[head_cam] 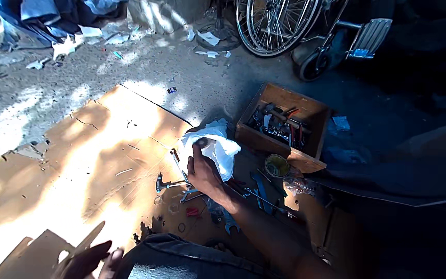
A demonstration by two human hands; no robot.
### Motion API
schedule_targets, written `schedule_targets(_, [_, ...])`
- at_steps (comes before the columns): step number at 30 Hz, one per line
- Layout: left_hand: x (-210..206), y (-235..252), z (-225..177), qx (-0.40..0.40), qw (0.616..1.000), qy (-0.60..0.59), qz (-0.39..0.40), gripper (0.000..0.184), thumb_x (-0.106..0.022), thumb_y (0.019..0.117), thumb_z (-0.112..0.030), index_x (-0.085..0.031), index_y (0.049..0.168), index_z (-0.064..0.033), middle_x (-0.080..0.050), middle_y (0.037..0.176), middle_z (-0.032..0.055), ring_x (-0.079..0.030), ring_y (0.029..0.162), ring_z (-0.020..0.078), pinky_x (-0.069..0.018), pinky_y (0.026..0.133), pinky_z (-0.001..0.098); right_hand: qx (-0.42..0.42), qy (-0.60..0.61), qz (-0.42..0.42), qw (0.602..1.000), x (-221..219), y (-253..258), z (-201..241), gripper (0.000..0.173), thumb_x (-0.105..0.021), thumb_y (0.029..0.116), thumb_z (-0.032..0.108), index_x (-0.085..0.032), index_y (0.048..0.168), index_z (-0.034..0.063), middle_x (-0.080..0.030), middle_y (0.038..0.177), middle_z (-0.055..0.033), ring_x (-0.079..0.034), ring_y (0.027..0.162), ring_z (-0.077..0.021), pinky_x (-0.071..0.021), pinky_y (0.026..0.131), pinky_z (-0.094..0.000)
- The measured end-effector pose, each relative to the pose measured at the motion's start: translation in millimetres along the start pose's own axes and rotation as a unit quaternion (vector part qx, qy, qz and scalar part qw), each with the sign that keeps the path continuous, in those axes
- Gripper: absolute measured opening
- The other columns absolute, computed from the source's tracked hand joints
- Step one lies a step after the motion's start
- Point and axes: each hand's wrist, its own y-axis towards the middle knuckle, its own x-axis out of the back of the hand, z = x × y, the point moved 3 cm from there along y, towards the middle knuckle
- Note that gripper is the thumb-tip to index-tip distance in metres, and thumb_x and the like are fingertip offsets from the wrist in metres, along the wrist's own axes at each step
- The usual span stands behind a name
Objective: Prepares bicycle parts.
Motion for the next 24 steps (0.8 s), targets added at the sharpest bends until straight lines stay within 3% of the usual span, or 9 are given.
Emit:
schedule_targets(2, [-21, 37, -30, -0.001, 1.0, -0.028, -0.003, 0.047, -0.059, 0.1025, -0.042, -0.068, 0.121, 0.0007, -0.071, 0.11, 0.0138, -0.07, 0.099, 0.0157, -0.0598, 0.088, 0.0359, 0.045, -0.042, 0.006, 0.998, 8, 0, 5, 0.074, -0.06, 0.0974, 0.016, -0.025, 0.163, 0.0124, -0.068, 0.089, -0.013, -0.067, 0.071, -0.0294, -0.0572, 0.059, -0.0468])
schedule_targets(4, [-48, 74, -58, 0.054, 0.996, -0.07, 0.003, 0.046, -0.057, 0.0994, -0.049, -0.067, 0.123, -0.01, -0.073, 0.107, 0.0031, -0.072, 0.093, 0.0121, -0.0617, 0.08, 0.0367, 0.082, -0.069, 0.008, 0.994, 11, 2, 8, 0.08, -0.065, 0.091, 0.014, -0.028, 0.162, 0.0144, -0.066, 0.093, -0.0134, -0.066, 0.078, -0.0301, -0.056, 0.063, -0.0461])
schedule_targets(5, [-63, 89, -65, 0.075, 0.993, -0.096, 0.012, 0.045, -0.057, 0.0998, -0.049, -0.066, 0.124, -0.0125, -0.072, 0.105, 0.0019, -0.071, 0.091, 0.0139, -0.0613, 0.078, 0.04, 0.089, -0.075, 0.013, 0.993, 11, 2, 7, 0.081, -0.065, 0.0901, 0.014, -0.029, 0.162, 0.0153, -0.065, 0.093, -0.0134, -0.065, 0.078, -0.0305, -0.0557, 0.063, -0.046])
schedule_targets(9, [-119, 119, -68, 0.106, 0.981, -0.156, 0.042, 0.032, -0.053, 0.1065, -0.034, -0.064, 0.128, -0.0121, -0.071, 0.108, 0.0069, -0.073, 0.091, 0.0203, -0.0615, 0.08, 0.0481, 0.088, -0.07, 0.043, 0.993, -1, 3, -8, 0.077, -0.065, 0.0916, 0.014, -0.032, 0.161, 0.0103, -0.065, 0.09, -0.0123, -0.066, 0.077, -0.028, -0.0566, 0.062, -0.0454])
schedule_targets(13, [-141, 105, -48, 0.088, 0.991, -0.076, 0.066, 0.04, -0.061, 0.1004, -0.028, -0.058, 0.136, -0.0092, -0.071, 0.111, 0.0085, -0.071, 0.086, 0.0205, -0.0602, 0.078, 0.0475, 0.032, -0.06, 0.12, 0.99, -19, -19, -26, 0.091, -0.079, 0.0797, 0.021, -0.035, 0.159, 0.0136, -0.068, 0.115, -0.0143, -0.068, 0.102, -0.0304, -0.0584, 0.081, -0.0503])
schedule_targets(17, [-140, 97, -41, 0.079, 0.99, -0.047, 0.103, 0.051, -0.059, 0.0987, -0.022, -0.047, 0.146, -0.0074, -0.07, 0.114, 0.0149, -0.071, 0.086, 0.0266, -0.0588, 0.076, 0.0515, 0.1, -0.011, 0.133, 0.986, -30, -59, -34, 0.06, -0.068, 0.0904, 0.017, -0.054, 0.148, 0.0103, -0.066, 0.133, -0.0128, -0.064, 0.12, -0.029, -0.0553, 0.097, -0.0467])
schedule_targets(20, [-139, 97, -40, 0.07, 0.989, -0.036, 0.126, 0.058, -0.061, 0.0974, -0.02, -0.042, 0.15, -0.0034, -0.069, 0.114, 0.0176, -0.072, 0.084, 0.0273, -0.0597, 0.075, 0.0489, 0.156, 0.033, 0.096, 0.983, -23, -76, -46, 0.033, -0.057, 0.1001, 0.018, -0.069, 0.129, 0.0073, -0.068, 0.126, -0.0126, -0.065, 0.115, -0.0286, -0.0549, 0.093, -0.044])
schedule_targets(22, [-137, 95, -43, 0.085, 0.986, -0.032, 0.14, 0.059, -0.062, 0.0985, -0.024, -0.041, 0.15, -0.0032, -0.067, 0.119, 0.019, -0.071, 0.085, 0.0268, -0.0597, 0.075, 0.0467, 0.086, -0.001, 0.103, 0.991, 4, -88, -64, 0.024, -0.055, 0.1026, 0.022, -0.073, 0.114, 0.0097, -0.07, 0.113, -0.0093, -0.067, 0.107, -0.0252, -0.0567, 0.089, -0.0441])
schedule_targets(24, [-131, 95, -47, 0.084, 0.989, -0.042, 0.118, 0.059, -0.062, 0.0995, -0.028, -0.044, 0.149, -0.0022, -0.065, 0.124, 0.0207, -0.071, 0.09, 0.0268, -0.0593, 0.078, 0.0453, -0.062, -0.077, 0.103, 0.99, 39, -100, -105, 0.026, -0.056, 0.1011, 0.025, -0.073, 0.11, 0.0086, -0.071, 0.108, -0.0091, -0.069, 0.102, -0.0234, -0.058, 0.089, -0.0454])
